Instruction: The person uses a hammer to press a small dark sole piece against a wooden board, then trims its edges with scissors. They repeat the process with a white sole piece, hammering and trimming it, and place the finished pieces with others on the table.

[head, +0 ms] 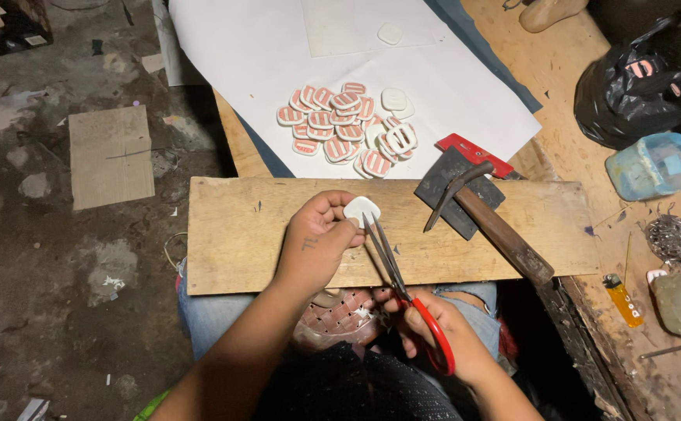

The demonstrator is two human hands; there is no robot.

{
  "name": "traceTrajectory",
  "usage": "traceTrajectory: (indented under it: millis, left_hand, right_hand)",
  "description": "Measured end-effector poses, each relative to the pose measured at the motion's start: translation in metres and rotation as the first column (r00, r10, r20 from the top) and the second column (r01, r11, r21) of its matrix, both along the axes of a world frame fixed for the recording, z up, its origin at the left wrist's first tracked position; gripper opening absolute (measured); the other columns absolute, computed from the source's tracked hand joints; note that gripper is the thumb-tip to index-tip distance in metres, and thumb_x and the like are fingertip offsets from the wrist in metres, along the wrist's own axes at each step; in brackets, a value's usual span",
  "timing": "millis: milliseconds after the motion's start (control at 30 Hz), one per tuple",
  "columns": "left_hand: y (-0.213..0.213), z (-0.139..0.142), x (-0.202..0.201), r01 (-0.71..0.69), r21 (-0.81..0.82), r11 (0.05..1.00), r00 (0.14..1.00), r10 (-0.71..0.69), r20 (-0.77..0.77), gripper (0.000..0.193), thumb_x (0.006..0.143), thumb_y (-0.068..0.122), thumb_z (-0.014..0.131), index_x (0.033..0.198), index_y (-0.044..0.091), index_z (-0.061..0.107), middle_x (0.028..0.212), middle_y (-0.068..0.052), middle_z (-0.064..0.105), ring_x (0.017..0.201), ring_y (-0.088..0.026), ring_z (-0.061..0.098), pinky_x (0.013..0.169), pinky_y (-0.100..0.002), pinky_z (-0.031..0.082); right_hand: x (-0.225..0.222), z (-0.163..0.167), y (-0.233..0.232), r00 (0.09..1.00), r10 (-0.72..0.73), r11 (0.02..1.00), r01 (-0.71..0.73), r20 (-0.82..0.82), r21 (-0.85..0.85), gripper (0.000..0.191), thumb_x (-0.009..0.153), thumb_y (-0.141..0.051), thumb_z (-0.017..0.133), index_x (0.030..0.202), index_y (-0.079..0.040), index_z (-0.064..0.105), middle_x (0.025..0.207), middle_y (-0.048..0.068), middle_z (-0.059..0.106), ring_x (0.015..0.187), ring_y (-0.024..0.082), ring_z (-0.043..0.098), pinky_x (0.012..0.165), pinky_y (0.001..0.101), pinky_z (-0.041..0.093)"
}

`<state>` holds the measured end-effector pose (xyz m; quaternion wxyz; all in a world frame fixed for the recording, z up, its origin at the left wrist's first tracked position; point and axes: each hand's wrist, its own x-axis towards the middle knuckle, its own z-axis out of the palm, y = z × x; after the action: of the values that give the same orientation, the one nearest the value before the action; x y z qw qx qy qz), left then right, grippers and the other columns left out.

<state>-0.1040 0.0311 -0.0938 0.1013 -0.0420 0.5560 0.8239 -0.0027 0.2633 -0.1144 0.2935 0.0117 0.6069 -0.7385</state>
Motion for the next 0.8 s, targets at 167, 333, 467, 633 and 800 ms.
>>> traceTrajectory:
  millis: [167, 333, 467, 633, 800]
  left_hand:
    - [-0.003, 0.002, 0.000, 0.001, 0.062, 0.998, 0.998, -0.005, 0.066, 0.015, 0.095, 0.008, 0.056, 0.108, 0.001, 0.061, 0.100, -0.010, 0.072, 0.091, -0.016, 0.071, 0.082, -0.032, 0.060]
    - [-0.003, 0.002, -0.005, -0.048, 0.098, 0.994, 0.988, 0.033, 0.152, 0.020, 0.099, 0.019, 0.057, 0.094, 0.001, 0.065, 0.092, -0.011, 0.071, 0.084, -0.019, 0.070, 0.080, -0.036, 0.061]
    - [-0.006, 0.003, -0.008, -0.033, 0.065, 0.997, 0.984, 0.021, 0.178, 0.023, 0.098, 0.018, 0.057, 0.092, -0.002, 0.066, 0.092, -0.011, 0.071, 0.084, -0.020, 0.070, 0.081, -0.037, 0.061]
    - [-0.007, 0.002, -0.006, 0.023, 0.033, 0.999, 0.992, -0.027, 0.125, 0.028, 0.099, 0.020, 0.054, 0.097, -0.003, 0.068, 0.092, -0.012, 0.072, 0.085, -0.019, 0.072, 0.082, -0.035, 0.062]
    - [-0.004, 0.001, -0.006, 0.049, -0.076, 0.996, 0.994, -0.041, 0.097, 0.031, 0.100, 0.023, 0.053, 0.100, -0.004, 0.069, 0.092, -0.012, 0.074, 0.081, -0.018, 0.071, 0.079, -0.034, 0.062]
  right_hand:
    - [-0.002, -0.005, 0.004, 0.999, 0.040, 0.998, -0.041, 0.013, 0.049, 0.044, 0.102, -0.031, 0.059, 0.132, 0.001, 0.064, 0.084, 0.007, 0.059, 0.065, 0.014, 0.060, 0.059, 0.0273, 0.053]
    - [-0.007, -0.005, 0.006, 0.998, 0.052, 0.993, -0.056, 0.044, 0.100, 0.042, 0.096, -0.029, 0.061, 0.127, -0.001, 0.064, 0.086, 0.000, 0.062, 0.065, 0.010, 0.058, 0.057, 0.0260, 0.050]
    - [-0.012, -0.001, 0.007, 0.993, 0.036, 0.991, -0.049, 0.111, 0.123, 0.037, 0.095, -0.027, 0.061, 0.119, 0.002, 0.065, 0.083, 0.001, 0.067, 0.061, 0.011, 0.057, 0.055, 0.0254, 0.048]
    - [-0.014, 0.008, 0.009, 0.992, 0.051, 0.992, -0.063, 0.114, 0.106, 0.037, 0.097, -0.030, 0.060, 0.116, 0.002, 0.068, 0.071, 0.002, 0.063, 0.054, 0.011, 0.056, 0.051, 0.0241, 0.046]
    - [-0.012, 0.014, 0.012, 0.979, -0.066, 0.943, -0.002, 0.193, 0.333, 0.033, 0.091, -0.027, 0.067, 0.116, -0.007, 0.075, 0.062, -0.002, 0.052, 0.048, 0.009, 0.048, 0.046, 0.0246, 0.040]
